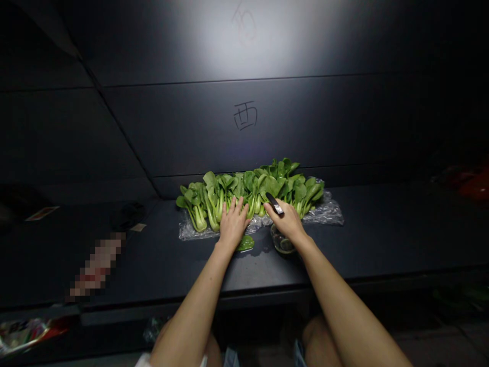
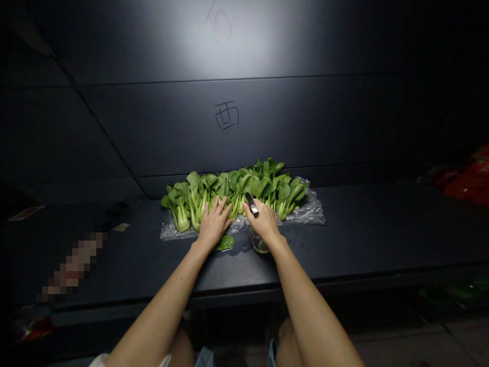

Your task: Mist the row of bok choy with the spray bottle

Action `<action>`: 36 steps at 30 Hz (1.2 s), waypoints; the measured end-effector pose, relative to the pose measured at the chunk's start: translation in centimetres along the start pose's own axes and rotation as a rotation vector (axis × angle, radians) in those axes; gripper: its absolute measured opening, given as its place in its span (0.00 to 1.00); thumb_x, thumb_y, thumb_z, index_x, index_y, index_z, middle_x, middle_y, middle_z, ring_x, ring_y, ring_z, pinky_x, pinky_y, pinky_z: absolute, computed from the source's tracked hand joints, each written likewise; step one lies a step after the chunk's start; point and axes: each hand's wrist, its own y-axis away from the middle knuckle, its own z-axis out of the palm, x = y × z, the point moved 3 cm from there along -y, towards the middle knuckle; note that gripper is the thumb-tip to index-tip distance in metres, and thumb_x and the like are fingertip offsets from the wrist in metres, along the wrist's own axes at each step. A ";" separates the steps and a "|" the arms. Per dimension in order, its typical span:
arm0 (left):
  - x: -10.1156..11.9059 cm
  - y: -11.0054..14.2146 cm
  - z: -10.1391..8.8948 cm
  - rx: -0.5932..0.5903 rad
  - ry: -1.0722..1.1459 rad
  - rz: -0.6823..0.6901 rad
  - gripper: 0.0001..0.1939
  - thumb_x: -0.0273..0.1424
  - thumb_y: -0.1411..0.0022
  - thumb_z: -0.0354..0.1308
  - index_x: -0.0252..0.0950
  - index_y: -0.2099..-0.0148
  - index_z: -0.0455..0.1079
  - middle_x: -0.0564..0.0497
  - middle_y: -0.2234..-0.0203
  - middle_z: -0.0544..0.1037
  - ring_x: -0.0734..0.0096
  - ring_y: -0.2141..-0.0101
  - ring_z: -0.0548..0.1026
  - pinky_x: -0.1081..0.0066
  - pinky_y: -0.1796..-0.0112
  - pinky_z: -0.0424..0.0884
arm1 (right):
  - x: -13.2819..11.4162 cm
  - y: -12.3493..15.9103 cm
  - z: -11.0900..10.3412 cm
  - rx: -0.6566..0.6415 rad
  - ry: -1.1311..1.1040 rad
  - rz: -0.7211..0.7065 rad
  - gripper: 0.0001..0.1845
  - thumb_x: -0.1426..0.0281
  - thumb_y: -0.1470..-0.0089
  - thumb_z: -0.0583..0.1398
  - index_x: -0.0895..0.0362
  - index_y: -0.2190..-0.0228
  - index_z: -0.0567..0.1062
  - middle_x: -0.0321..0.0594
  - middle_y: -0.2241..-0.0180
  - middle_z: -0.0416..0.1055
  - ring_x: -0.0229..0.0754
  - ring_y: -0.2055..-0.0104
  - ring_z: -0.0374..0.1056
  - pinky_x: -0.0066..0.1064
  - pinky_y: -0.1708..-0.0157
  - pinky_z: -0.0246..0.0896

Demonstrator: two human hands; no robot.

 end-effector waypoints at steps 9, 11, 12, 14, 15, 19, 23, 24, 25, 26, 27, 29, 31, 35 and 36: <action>0.3 0.2 -0.4 0.005 0.001 0.027 0.26 0.36 0.39 0.56 0.39 0.39 0.63 0.42 0.37 0.60 0.48 0.36 0.52 0.43 0.39 0.47 | 0.0 -0.2 -0.3 -0.036 0.005 0.031 0.17 0.58 0.40 0.52 0.56 0.68 0.74 0.43 0.69 0.76 0.45 0.64 0.72 0.27 0.69 0.55; 0.3 0.3 -0.4 0.015 0.011 0.028 0.26 0.35 0.39 0.56 0.40 0.39 0.63 0.42 0.37 0.60 0.49 0.36 0.52 0.44 0.39 0.47 | 0.3 -0.2 -0.6 -0.017 0.012 0.050 0.18 0.58 0.40 0.51 0.56 0.69 0.74 0.43 0.70 0.76 0.45 0.65 0.72 0.27 0.70 0.55; 0.3 0.3 -0.4 0.020 0.017 0.029 0.26 0.35 0.39 0.56 0.41 0.39 0.63 0.43 0.37 0.60 0.50 0.35 0.52 0.44 0.39 0.47 | 0.4 -0.2 -0.7 -0.009 0.017 0.059 0.18 0.58 0.40 0.51 0.56 0.70 0.74 0.43 0.70 0.76 0.45 0.66 0.72 0.27 0.70 0.54; 0.3 0.3 -0.3 0.026 0.024 0.032 0.25 0.34 0.39 0.56 0.42 0.39 0.63 0.43 0.37 0.60 0.50 0.35 0.52 0.43 0.39 0.46 | 0.8 -0.3 -0.9 0.006 0.027 0.073 0.18 0.58 0.41 0.51 0.56 0.70 0.75 0.43 0.71 0.76 0.45 0.67 0.72 0.27 0.71 0.54; 0.2 0.3 -0.2 0.027 0.023 0.034 0.25 0.34 0.39 0.56 0.42 0.39 0.63 0.43 0.37 0.60 0.50 0.35 0.51 0.43 0.39 0.46 | 0.9 -0.4 -1.0 0.010 0.034 0.080 0.18 0.58 0.41 0.51 0.56 0.70 0.75 0.44 0.71 0.76 0.45 0.67 0.72 0.28 0.71 0.54; 0.2 0.3 -0.1 0.019 0.008 0.038 0.25 0.34 0.39 0.55 0.41 0.39 0.63 0.43 0.36 0.59 0.49 0.35 0.51 0.44 0.39 0.46 | 1.5 -0.5 -1.2 0.003 0.048 0.114 0.18 0.58 0.41 0.52 0.56 0.69 0.75 0.45 0.70 0.76 0.46 0.65 0.72 0.27 0.71 0.54; 0.2 0.3 0.0 0.011 -0.001 0.040 0.25 0.34 0.38 0.54 0.39 0.39 0.63 0.42 0.36 0.59 0.48 0.35 0.51 0.43 0.39 0.46 | 1.6 -0.5 -1.3 0.006 0.023 0.105 0.19 0.57 0.41 0.52 0.56 0.70 0.75 0.45 0.71 0.76 0.46 0.65 0.72 0.28 0.70 0.54; 0.2 0.3 0.0 0.010 -0.002 0.040 0.25 0.34 0.39 0.55 0.39 0.39 0.63 0.42 0.36 0.59 0.48 0.35 0.52 0.43 0.39 0.47 | 1.6 -0.5 -1.3 0.010 0.019 0.098 0.19 0.57 0.41 0.52 0.56 0.70 0.75 0.44 0.71 0.76 0.46 0.66 0.72 0.28 0.71 0.53; 0.2 0.3 0.0 0.009 -0.004 0.039 0.25 0.34 0.39 0.55 0.39 0.39 0.63 0.42 0.37 0.60 0.47 0.36 0.52 0.42 0.39 0.47 | 1.6 -0.5 -1.4 0.015 0.016 0.093 0.19 0.58 0.41 0.51 0.56 0.71 0.75 0.44 0.72 0.75 0.45 0.66 0.71 0.28 0.71 0.53; 0.2 0.3 -0.1 0.008 -0.006 0.039 0.25 0.34 0.39 0.55 0.40 0.39 0.63 0.42 0.37 0.60 0.47 0.36 0.52 0.42 0.40 0.47 | 1.6 -0.5 -1.4 0.020 0.016 0.090 0.19 0.58 0.41 0.51 0.56 0.71 0.75 0.43 0.73 0.75 0.45 0.67 0.71 0.28 0.71 0.53; 0.2 0.3 -0.1 0.007 -0.009 0.039 0.25 0.34 0.39 0.55 0.40 0.39 0.63 0.42 0.37 0.60 0.47 0.36 0.52 0.42 0.40 0.47 | 1.6 -0.4 -1.5 0.026 0.019 0.089 0.19 0.58 0.41 0.51 0.56 0.71 0.75 0.43 0.73 0.75 0.45 0.67 0.71 0.28 0.71 0.53; 0.2 0.3 -0.1 0.003 -0.014 0.039 0.25 0.34 0.39 0.55 0.41 0.39 0.63 0.43 0.36 0.59 0.48 0.36 0.52 0.43 0.39 0.47 | 1.6 -0.4 -1.6 0.031 0.031 0.093 0.19 0.58 0.41 0.51 0.56 0.71 0.75 0.43 0.73 0.75 0.45 0.67 0.71 0.28 0.72 0.52; 0.2 0.3 -0.1 -0.002 -0.015 0.039 0.26 0.34 0.39 0.55 0.40 0.39 0.63 0.42 0.36 0.59 0.48 0.36 0.52 0.43 0.39 0.47 | 1.6 -0.4 -1.6 0.023 0.045 0.091 0.18 0.57 0.41 0.52 0.56 0.71 0.74 0.44 0.72 0.75 0.46 0.67 0.72 0.28 0.72 0.52; 0.2 0.3 0.0 0.009 -0.001 0.041 0.26 0.33 0.40 0.55 0.41 0.39 0.63 0.43 0.36 0.59 0.48 0.35 0.51 0.43 0.39 0.46 | 1.7 -0.4 -1.5 0.015 0.036 0.067 0.17 0.57 0.41 0.52 0.55 0.70 0.73 0.43 0.71 0.75 0.46 0.66 0.72 0.28 0.71 0.53; 0.2 0.3 0.0 0.015 0.002 0.040 0.26 0.33 0.40 0.56 0.41 0.39 0.63 0.43 0.36 0.59 0.48 0.35 0.51 0.43 0.39 0.46 | 1.7 -0.4 -1.5 0.018 0.027 0.063 0.17 0.57 0.41 0.52 0.55 0.71 0.73 0.43 0.71 0.75 0.46 0.66 0.72 0.28 0.70 0.53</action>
